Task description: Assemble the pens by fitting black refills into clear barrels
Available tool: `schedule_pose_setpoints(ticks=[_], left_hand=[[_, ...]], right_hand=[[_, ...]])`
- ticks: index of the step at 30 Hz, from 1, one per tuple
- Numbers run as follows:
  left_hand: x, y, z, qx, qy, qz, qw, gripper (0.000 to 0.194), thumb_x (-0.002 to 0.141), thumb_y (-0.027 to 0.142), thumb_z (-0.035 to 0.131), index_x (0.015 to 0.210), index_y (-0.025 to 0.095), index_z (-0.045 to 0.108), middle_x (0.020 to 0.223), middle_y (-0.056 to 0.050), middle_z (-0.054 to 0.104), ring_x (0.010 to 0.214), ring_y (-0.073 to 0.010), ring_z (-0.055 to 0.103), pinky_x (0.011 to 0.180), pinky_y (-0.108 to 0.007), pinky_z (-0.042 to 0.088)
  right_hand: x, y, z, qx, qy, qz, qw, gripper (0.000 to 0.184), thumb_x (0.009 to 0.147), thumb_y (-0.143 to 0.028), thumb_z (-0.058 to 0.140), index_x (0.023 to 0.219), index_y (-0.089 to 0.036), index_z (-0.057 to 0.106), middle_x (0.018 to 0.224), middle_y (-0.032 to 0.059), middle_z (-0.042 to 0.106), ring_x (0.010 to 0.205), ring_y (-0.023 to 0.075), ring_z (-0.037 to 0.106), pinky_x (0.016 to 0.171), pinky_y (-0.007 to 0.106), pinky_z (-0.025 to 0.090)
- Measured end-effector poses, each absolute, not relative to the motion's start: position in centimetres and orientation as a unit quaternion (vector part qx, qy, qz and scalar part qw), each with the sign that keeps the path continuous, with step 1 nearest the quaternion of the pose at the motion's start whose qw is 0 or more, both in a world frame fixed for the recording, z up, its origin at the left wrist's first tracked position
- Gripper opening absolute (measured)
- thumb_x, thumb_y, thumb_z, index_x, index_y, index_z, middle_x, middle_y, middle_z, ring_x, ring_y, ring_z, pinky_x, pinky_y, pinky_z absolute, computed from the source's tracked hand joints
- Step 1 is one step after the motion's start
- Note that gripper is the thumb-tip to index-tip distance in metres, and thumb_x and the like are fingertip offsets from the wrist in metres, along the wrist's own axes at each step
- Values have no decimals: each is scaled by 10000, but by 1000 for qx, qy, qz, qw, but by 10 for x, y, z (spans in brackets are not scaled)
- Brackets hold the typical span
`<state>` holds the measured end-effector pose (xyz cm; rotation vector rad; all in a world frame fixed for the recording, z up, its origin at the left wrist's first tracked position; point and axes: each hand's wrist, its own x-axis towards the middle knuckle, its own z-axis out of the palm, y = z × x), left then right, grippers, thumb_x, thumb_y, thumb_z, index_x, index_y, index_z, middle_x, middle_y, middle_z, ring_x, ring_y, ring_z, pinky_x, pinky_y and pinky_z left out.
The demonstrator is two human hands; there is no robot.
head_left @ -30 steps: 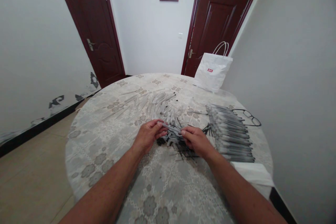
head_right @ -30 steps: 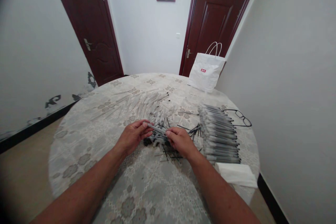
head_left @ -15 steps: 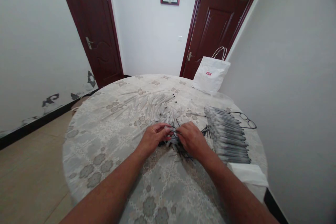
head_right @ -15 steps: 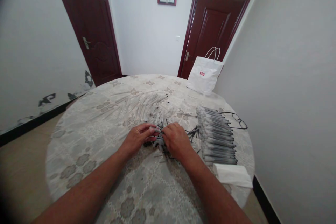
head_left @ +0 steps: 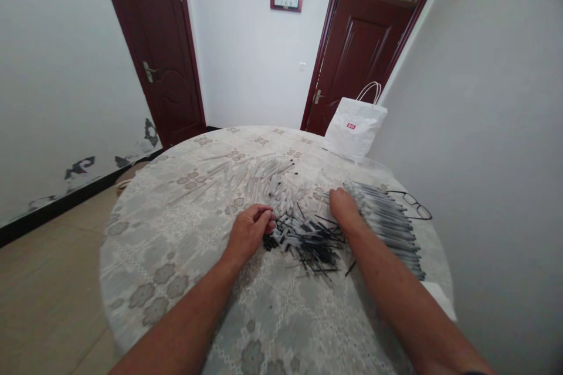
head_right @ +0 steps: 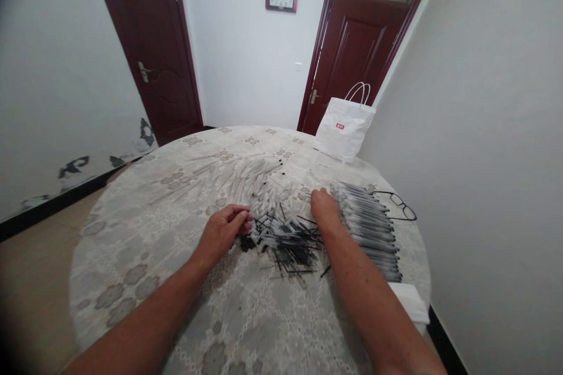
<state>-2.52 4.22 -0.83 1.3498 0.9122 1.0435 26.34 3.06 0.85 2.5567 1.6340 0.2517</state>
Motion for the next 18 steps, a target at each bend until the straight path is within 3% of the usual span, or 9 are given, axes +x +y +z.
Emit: schedule_pose_setpoints(ticks=[18], left_hand=[[-26, 42, -7, 596, 399, 436, 543, 293, 829, 428, 650, 952, 164, 681, 852, -82, 747, 653, -175, 698, 626, -289, 577]], right_hand=[[277, 61, -14, 832, 547, 91, 34, 313, 971, -100, 386, 1103, -88, 669, 1124, 221, 620, 1034, 239, 669, 860, 293, 503]])
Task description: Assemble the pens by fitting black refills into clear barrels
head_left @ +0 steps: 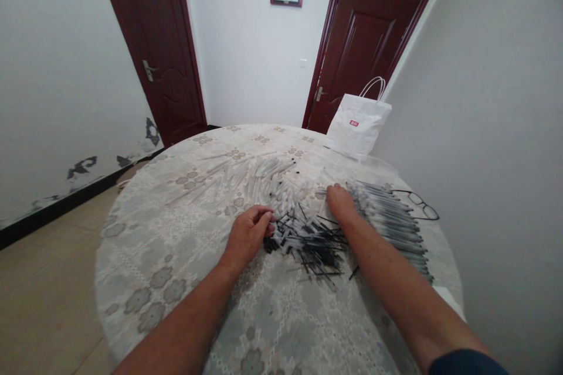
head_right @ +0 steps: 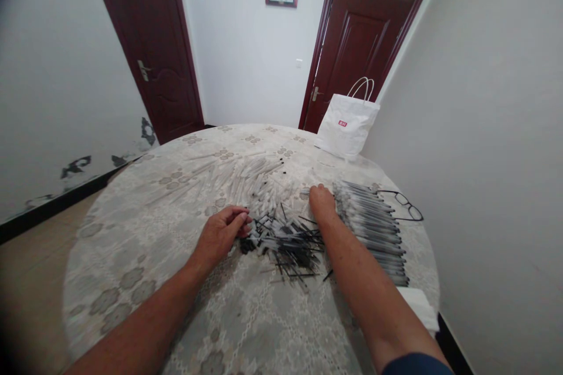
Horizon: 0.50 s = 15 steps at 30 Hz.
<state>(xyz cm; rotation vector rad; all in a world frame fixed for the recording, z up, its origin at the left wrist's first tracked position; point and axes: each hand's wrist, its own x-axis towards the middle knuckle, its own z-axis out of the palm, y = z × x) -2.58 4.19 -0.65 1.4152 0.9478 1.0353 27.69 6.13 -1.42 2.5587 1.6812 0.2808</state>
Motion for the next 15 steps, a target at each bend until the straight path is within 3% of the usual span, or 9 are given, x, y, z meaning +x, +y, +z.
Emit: schedule_pose_setpoints(ticks=[6, 9, 12, 15], left_hand=[[-27, 44, -9, 597, 405, 444, 531, 264, 817, 409, 651, 937, 178, 693, 848, -80, 746, 656, -181, 695, 600, -281, 558], [-29, 45, -11, 639, 413, 440, 477, 251, 840, 396, 615, 960, 194, 702, 845, -63, 744, 675, -186, 688, 618, -278, 539], [-31, 45, -12, 702, 408, 437, 387, 214, 842, 373, 622, 956, 228, 730, 851, -49, 743, 757, -208, 679, 760, -311, 524], [-31, 44, -14, 739, 384, 440, 335, 170, 834, 337, 639, 939, 259, 748, 927, -56, 747, 893, -242, 667, 910, -345, 475]], right_hand=[[269, 54, -3, 838, 538, 87, 22, 320, 957, -69, 384, 1106, -68, 667, 1133, 237, 622, 998, 245, 685, 853, 306, 496], [261, 38, 10, 830, 552, 81, 12, 345, 943, -45, 372, 1122, -69, 667, 1137, 231, 640, 1025, 252, 677, 870, 306, 479], [250, 14, 24, 805, 590, 60, 1, 306, 939, -100, 443, 1113, -124, 694, 1086, 174, 697, 1044, 244, 669, 890, 295, 461], [236, -14, 33, 761, 648, 17, -27, 242, 938, -229, 530, 1091, -236, 716, 1090, 60, 733, 1038, 186, 667, 885, 240, 451]])
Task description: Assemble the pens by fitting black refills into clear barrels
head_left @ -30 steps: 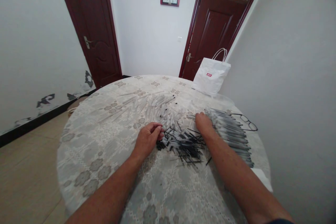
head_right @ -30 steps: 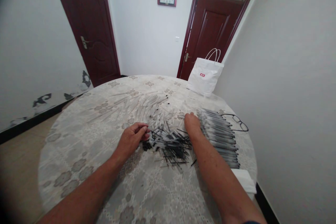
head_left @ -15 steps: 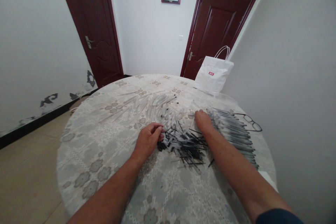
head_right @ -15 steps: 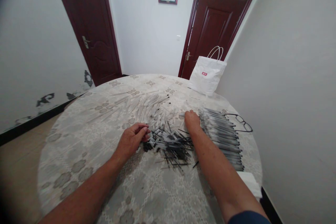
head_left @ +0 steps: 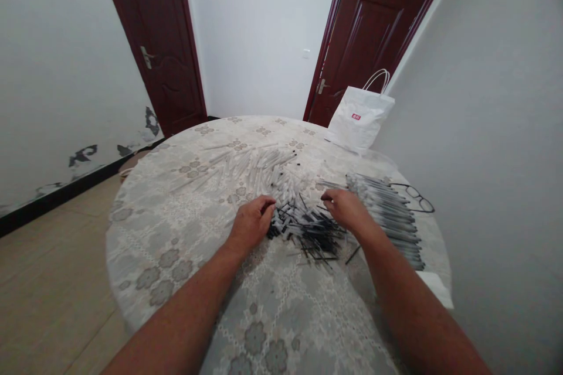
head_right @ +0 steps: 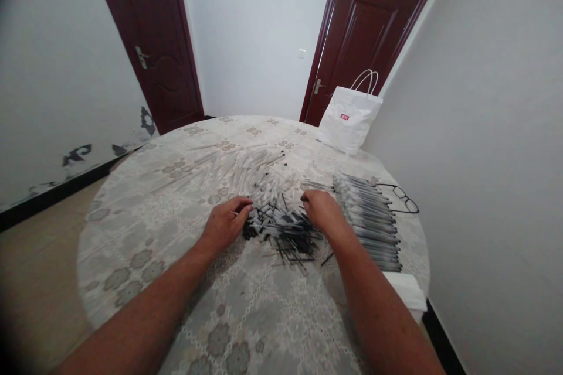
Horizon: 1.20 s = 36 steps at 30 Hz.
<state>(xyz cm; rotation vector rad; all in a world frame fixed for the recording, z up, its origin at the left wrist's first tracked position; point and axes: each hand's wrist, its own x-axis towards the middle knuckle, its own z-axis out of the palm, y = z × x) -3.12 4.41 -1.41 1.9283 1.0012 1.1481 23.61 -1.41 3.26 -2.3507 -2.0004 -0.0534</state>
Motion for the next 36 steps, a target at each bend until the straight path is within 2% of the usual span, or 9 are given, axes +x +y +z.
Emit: schedule_pose_setpoints(ticks=[3, 6, 11, 14, 17, 22, 25, 30, 36], left_hand=[[-31, 44, -17, 759, 373, 425, 323, 163, 831, 317, 641, 944, 263, 745, 948, -67, 741, 932, -257, 654, 960, -366, 447], [-33, 46, -19, 782, 379, 406, 284, 186, 858, 304, 606, 979, 255, 738, 970, -75, 732, 928, -252, 650, 962, -365, 443], [-39, 53, -17, 780, 424, 403, 222, 204, 875, 282, 579, 1002, 238, 731, 986, -91, 726, 934, -259, 646, 948, -359, 441], [-45, 59, -17, 774, 471, 385, 179, 225, 879, 277, 561, 1024, 212, 719, 983, -115, 719, 938, -275, 637, 933, -376, 440], [-51, 66, -18, 771, 496, 369, 151, 240, 876, 249, 548, 1048, 196, 707, 1003, -126, 714, 952, -273, 633, 929, -378, 436], [-58, 74, -21, 759, 525, 362, 133, 225, 858, 231, 566, 1024, 198, 713, 1010, -121, 717, 970, -258, 642, 905, -350, 440], [-59, 74, -19, 767, 531, 337, 130, 188, 862, 276, 583, 980, 207, 713, 965, -114, 724, 927, -251, 650, 851, -331, 451], [-57, 64, -15, 820, 522, 206, 112, 224, 843, 380, 629, 993, 226, 693, 915, -92, 719, 901, -258, 645, 760, -318, 454], [-53, 58, -15, 834, 536, 111, 70, 274, 863, 393, 596, 1078, 247, 682, 1027, -104, 709, 1033, -281, 624, 819, -339, 455]], right_hand=[[224, -38, 32, -698, -705, 72, 103, 216, 907, -241, 569, 1046, -202, 729, 1040, 60, 743, 981, 183, 669, 867, 252, 454], [217, -51, 27, -648, -742, 104, 139, 224, 893, -253, 594, 1068, -190, 720, 1026, 73, 728, 976, 189, 653, 876, 268, 451], [204, -57, 22, -627, -768, 83, 98, 201, 873, -288, 641, 1047, -207, 703, 1011, 71, 680, 950, 192, 631, 844, 264, 439], [193, -55, 20, -642, -763, 56, 54, 127, 885, -266, 617, 964, -207, 696, 971, 70, 660, 916, 192, 626, 791, 257, 426], [186, -54, 17, -649, -759, 31, 36, 132, 914, -258, 566, 930, -202, 685, 954, 73, 645, 874, 186, 624, 744, 253, 413], [185, -53, 13, -624, -778, 37, 62, 234, 980, -281, 477, 947, -213, 698, 931, 61, 636, 861, 170, 618, 763, 248, 411], [186, -52, 14, -625, -775, 45, 77, 255, 994, -280, 465, 950, -209, 706, 934, 62, 631, 868, 167, 621, 780, 248, 416], [188, -50, 13, -616, -779, 55, 102, 192, 976, -278, 531, 1016, -225, 712, 958, 55, 632, 882, 167, 625, 790, 246, 430], [191, -49, 8, -592, -790, 44, 154, 206, 986, -294, 523, 1004, -219, 715, 939, 57, 619, 857, 169, 620, 787, 260, 457]])
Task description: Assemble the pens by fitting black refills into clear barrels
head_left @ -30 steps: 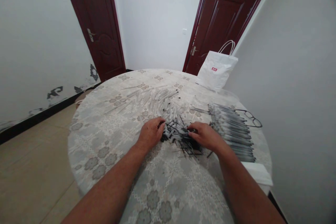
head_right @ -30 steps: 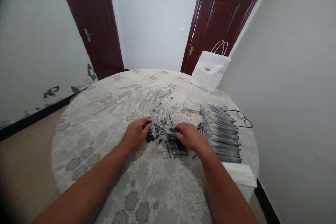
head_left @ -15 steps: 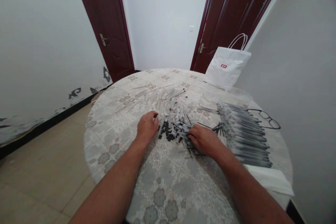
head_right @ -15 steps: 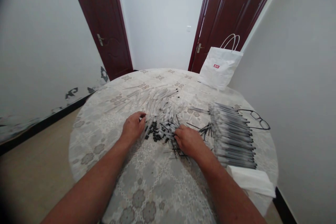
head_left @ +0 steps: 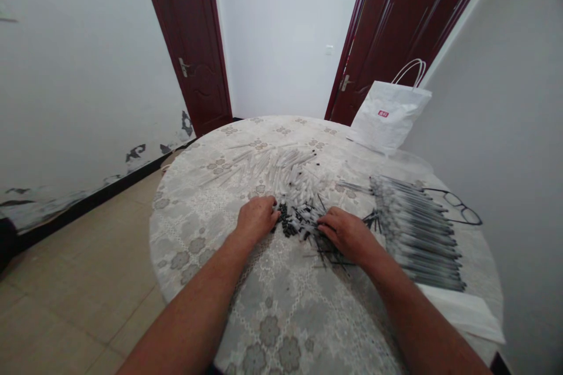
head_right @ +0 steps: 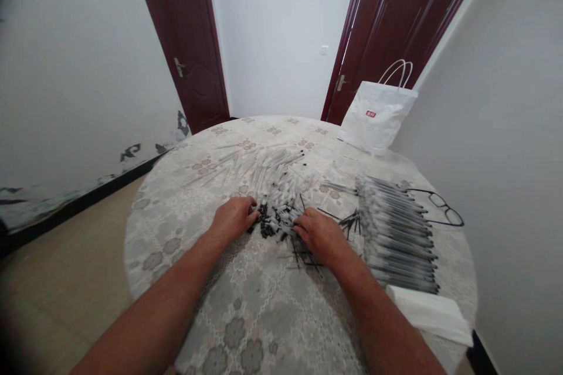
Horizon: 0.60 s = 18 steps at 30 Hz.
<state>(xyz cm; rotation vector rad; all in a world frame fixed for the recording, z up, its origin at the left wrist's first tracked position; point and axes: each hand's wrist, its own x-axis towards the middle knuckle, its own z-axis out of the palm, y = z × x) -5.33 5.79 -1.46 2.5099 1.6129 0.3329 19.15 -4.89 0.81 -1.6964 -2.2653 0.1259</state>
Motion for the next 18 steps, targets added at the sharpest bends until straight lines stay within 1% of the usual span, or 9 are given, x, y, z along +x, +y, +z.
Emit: schedule_pose_setpoints(ticks=[4, 6, 10, 14, 16, 18], left_hand=[[-51, 55, -14, 836, 536, 101, 60, 264, 893, 333, 520, 1067, 228, 689, 1031, -130, 701, 1020, -290, 631, 812, -352, 458], [-50, 53, -13, 840, 529, 107, 51, 267, 893, 330, 511, 1049, 209, 690, 1026, -147, 692, 1015, -303, 626, 810, -366, 458], [-47, 50, -14, 849, 513, 118, 44, 253, 873, 360, 558, 1014, 190, 681, 1029, -161, 673, 1023, -319, 612, 818, -383, 455], [-44, 47, -14, 847, 517, 114, 46, 229, 895, 328, 518, 958, 177, 677, 1014, -172, 670, 1005, -320, 617, 801, -385, 457], [-43, 46, -15, 846, 519, 114, 44, 228, 898, 310, 500, 939, 167, 671, 1004, -180, 669, 994, -324, 620, 790, -385, 455], [-43, 45, -14, 841, 526, 121, 42, 215, 893, 278, 485, 930, 160, 661, 992, -185, 666, 985, -321, 620, 790, -381, 450]], right_hand=[[199, -48, 11, -574, -792, 39, 203, 232, 997, -294, 490, 1025, -210, 705, 929, 62, 618, 860, 177, 614, 796, 280, 467], [202, -47, 12, -567, -793, 45, 218, 224, 992, -294, 500, 1034, -204, 701, 920, 61, 620, 861, 179, 614, 800, 287, 467], [199, -47, 7, -564, -800, 54, 196, 199, 978, -293, 528, 1014, -207, 704, 911, 60, 625, 871, 184, 613, 797, 290, 467], [190, -46, 0, -561, -809, 62, 168, 183, 972, -285, 542, 993, -217, 710, 918, 55, 632, 868, 177, 619, 789, 280, 464], [188, -46, -1, -557, -809, 64, 176, 185, 974, -288, 541, 997, -217, 710, 920, 53, 635, 866, 175, 620, 785, 279, 466], [189, -46, 2, -550, -807, 66, 204, 200, 981, -289, 524, 999, -212, 708, 917, 57, 638, 866, 180, 620, 782, 286, 469]])
